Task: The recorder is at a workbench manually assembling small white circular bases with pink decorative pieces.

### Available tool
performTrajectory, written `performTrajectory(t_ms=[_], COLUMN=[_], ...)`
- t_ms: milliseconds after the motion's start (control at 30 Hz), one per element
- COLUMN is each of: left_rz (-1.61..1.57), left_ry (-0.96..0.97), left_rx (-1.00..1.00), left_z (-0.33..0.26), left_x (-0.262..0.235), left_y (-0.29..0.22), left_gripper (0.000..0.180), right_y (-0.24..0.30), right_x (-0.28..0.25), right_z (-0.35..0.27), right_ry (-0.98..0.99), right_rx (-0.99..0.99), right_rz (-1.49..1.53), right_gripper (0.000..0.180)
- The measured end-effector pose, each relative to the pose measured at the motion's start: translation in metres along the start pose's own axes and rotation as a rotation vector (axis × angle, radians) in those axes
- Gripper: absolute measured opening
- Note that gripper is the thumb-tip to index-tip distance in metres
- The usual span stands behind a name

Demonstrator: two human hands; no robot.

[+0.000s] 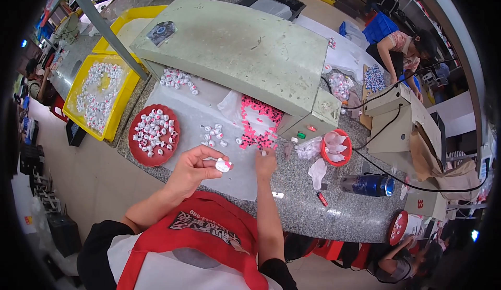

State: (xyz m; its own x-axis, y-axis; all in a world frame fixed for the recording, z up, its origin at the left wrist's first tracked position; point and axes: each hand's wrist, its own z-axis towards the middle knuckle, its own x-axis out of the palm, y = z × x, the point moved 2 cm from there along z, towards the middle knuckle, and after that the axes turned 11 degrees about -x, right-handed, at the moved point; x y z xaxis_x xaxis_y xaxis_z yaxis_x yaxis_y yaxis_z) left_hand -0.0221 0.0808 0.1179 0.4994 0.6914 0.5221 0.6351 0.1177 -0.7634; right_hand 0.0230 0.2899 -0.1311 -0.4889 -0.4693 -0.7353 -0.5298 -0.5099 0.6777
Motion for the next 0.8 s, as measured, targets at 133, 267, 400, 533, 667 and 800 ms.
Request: performTrajectory(t_ms=[133, 267, 400, 533, 667, 800], left_rz=[0.018, -0.037, 0.050, 0.149, 0.206, 0.254], left_ry=[-0.068, -0.088, -0.129, -0.089, -0.005, 0.026], left_rx=[0.067, 0.069, 0.060, 0.270, 0.322, 0.358], left_z=[-0.005, -0.004, -0.005, -0.002, -0.005, -0.012], left_x=[-0.018, -0.013, -0.009, 0.006, 0.016, 0.016], left_y=[-0.004, -0.003, -0.005, -0.006, -0.007, -0.013], left_gripper=[0.029, 0.030, 0.036, 0.032, 0.029, 0.027], right_y=[0.013, 0.007, 0.098, 0.205, 0.220, 0.213], right_x=[-0.003, -0.018, -0.092, -0.183, -0.195, -0.197], right_z=[0.008, 0.006, -0.026, -0.076, -0.089, -0.090], right_ry=[-0.060, -0.027, 0.091, 0.186, 0.167, 0.164], right_rx=[-0.146, -0.191, 0.086, -0.206, -0.199, -0.166], right_rz=[-0.188, -0.234, 0.712, 0.848, 0.862, 0.828], right_gripper=[0.026, 0.021, 0.012, 0.007, 0.008, 0.009])
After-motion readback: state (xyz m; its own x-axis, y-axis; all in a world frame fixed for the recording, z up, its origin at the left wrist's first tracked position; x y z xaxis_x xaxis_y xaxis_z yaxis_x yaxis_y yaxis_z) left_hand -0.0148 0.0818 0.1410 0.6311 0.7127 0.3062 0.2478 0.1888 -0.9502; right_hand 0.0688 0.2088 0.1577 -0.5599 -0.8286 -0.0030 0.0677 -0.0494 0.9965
